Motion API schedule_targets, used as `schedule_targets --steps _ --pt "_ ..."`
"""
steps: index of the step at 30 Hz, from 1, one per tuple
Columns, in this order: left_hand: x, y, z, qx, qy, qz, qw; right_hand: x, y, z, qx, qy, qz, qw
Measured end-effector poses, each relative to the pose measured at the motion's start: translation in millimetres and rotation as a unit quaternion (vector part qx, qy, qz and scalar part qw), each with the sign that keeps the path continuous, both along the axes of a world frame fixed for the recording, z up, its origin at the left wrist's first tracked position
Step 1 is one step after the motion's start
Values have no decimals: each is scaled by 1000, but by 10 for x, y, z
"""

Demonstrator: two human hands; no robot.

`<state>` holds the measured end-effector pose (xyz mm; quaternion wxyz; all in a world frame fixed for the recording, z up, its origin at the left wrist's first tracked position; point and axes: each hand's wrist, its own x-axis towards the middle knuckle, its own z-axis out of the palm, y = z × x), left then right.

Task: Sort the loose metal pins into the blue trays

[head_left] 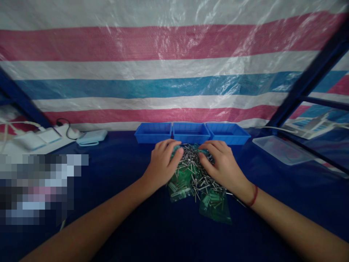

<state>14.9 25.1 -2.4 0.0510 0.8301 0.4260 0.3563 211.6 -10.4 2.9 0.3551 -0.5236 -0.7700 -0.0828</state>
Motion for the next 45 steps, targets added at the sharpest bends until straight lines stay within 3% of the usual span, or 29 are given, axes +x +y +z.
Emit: schedule_targets --steps 3,5,12,17,19,22,26,32,35,39,42,45 --pt "-190 193 9 -8 63 103 993 -9 -30 20 19 -14 -11 1000" --pt "-306 273 9 -52 127 139 981 -26 -56 34 27 -27 -7 999" --pt "-418 346 6 -108 136 110 979 -112 -133 23 17 -53 34 998" --pt "-377 328 67 -120 79 111 983 -127 -134 6 1 -40 60 997" --pt "-347 310 93 -101 14 108 989 -122 -132 21 0 -31 69 997" --pt "-256 258 116 -110 -169 37 979 -109 -138 61 2 -14 84 996" --pt "-61 72 143 -247 -348 -89 900 -103 -161 98 5 26 118 993" --pt "117 -227 171 -363 -372 -177 836 -152 -224 100 -29 98 150 983" --pt "124 -228 152 -364 -366 -191 835 -138 -247 140 17 107 141 984" --pt "134 -208 156 -386 -359 -144 837 -27 -271 216 133 32 118 984" --pt "153 -275 215 -453 -333 -186 805 45 -312 252 182 -44 122 975" --pt "156 -356 285 -450 -328 -203 805 43 -351 267 197 -91 150 965"
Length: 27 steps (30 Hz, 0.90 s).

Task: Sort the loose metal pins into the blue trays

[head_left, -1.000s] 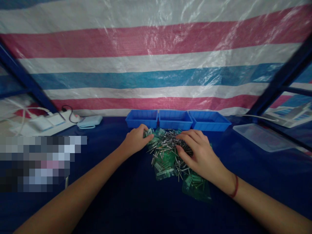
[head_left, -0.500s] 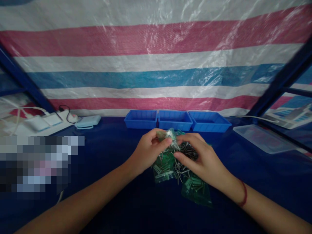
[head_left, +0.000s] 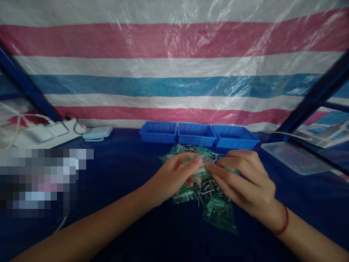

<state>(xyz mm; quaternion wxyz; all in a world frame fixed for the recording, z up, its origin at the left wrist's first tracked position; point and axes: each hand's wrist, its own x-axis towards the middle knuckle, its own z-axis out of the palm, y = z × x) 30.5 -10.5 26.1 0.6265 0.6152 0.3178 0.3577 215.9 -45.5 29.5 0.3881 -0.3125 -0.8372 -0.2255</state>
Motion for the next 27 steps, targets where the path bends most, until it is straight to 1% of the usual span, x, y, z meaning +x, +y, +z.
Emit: schedule_targets --steps 2,4,8,10,12,14,15,16,18,19,20,21,22,23,25,27 --pt "-14 -10 22 17 5 21 1000 -33 -3 -1 -27 -1 16 1000" --pt "-36 15 20 36 8 39 999 -74 12 -14 -86 35 26 995" --pt "-67 48 -17 107 38 56 992 -141 42 -68 -216 134 32 967" --pt "-73 31 -28 156 69 54 984 -166 41 -93 -257 160 35 952" --pt "-85 35 -28 191 91 45 976 -183 35 -106 -274 174 34 945" --pt "-117 114 -18 212 99 45 971 -189 34 -108 -276 181 29 944" --pt "-146 192 -12 218 95 60 969 -187 37 -107 -275 182 28 944" --pt "-184 293 -6 227 93 103 964 -184 44 -106 -273 180 29 945" --pt "-288 540 3 244 79 223 940 -176 61 -112 -271 171 33 947" --pt "-351 667 6 247 89 269 927 -173 70 -118 -271 165 36 948" --pt "-415 782 7 251 113 298 914 -172 77 -127 -273 158 40 948" --pt "-477 877 5 263 148 302 904 -174 82 -137 -275 151 43 948" --pt "-532 947 -2 294 185 292 891 -177 84 -146 -278 145 47 948" --pt "-578 990 -13 342 221 272 872 -180 84 -153 -280 140 50 948" --pt "-631 1008 -46 431 286 215 829 -186 78 -162 -282 131 55 949" --pt "-641 970 -83 493 341 173 782 -185 68 -163 -283 123 54 950"
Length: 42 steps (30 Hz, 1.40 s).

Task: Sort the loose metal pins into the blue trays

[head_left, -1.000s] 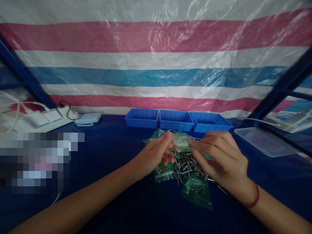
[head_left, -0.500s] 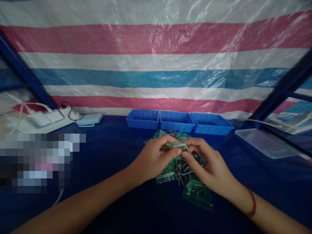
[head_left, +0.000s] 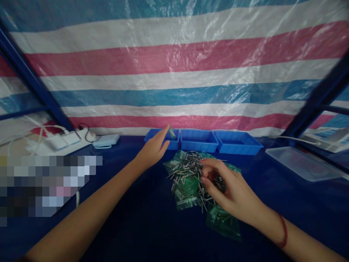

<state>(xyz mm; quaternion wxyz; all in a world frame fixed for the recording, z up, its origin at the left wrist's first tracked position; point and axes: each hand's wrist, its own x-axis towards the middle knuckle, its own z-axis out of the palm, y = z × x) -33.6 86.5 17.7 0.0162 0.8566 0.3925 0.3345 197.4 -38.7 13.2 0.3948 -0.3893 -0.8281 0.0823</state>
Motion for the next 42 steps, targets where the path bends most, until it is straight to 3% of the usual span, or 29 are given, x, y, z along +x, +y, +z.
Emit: schedule_targets --steps 6,13,17,20,26,32,38,42 --pt "43 -161 24 90 101 25 990 24 -7 25 11 -17 -9 1000" --pt "43 -274 68 19 152 -20 988 47 31 33 41 -36 -32 998" --pt "71 -260 18 66 141 9 988 42 46 28 38 -44 -26 998" --pt "139 -186 53 77 143 33 986 36 44 28 34 -48 -22 998" --pt "318 212 194 -1 172 44 984 36 41 27 29 -42 -9 999" --pt "360 418 175 -38 195 70 978 55 43 15 17 -48 4 999" --pt "296 127 283 -27 183 73 980 51 45 21 12 -58 4 998" --pt "178 -216 173 -67 211 40 974 43 41 26 17 -60 6 998"
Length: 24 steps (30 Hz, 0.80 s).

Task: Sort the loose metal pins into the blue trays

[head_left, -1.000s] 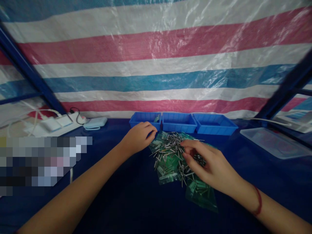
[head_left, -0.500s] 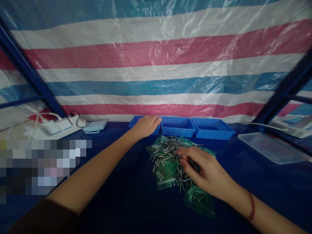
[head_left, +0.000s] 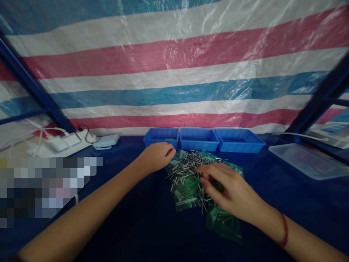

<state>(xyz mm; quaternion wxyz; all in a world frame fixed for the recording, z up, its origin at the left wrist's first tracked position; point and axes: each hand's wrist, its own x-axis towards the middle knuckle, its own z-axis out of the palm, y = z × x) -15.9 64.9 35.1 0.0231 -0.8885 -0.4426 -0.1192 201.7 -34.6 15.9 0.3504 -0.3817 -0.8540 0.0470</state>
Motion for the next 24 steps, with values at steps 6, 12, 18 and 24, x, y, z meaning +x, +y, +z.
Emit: schedule_targets --steps 6,12,18,24 --pt "-122 -229 -297 -43 -27 24 998 -15 8 -21 11 -7 6 1000" --pt "-55 -210 -351 -105 -129 53 985 -27 -2 -23 20 -7 8 1000" --pt "-76 -239 -286 -101 -184 113 971 -22 -13 6 34 7 0 999" --pt "12 -287 -154 -130 -430 19 893 -8 -26 12 67 32 -16 997"
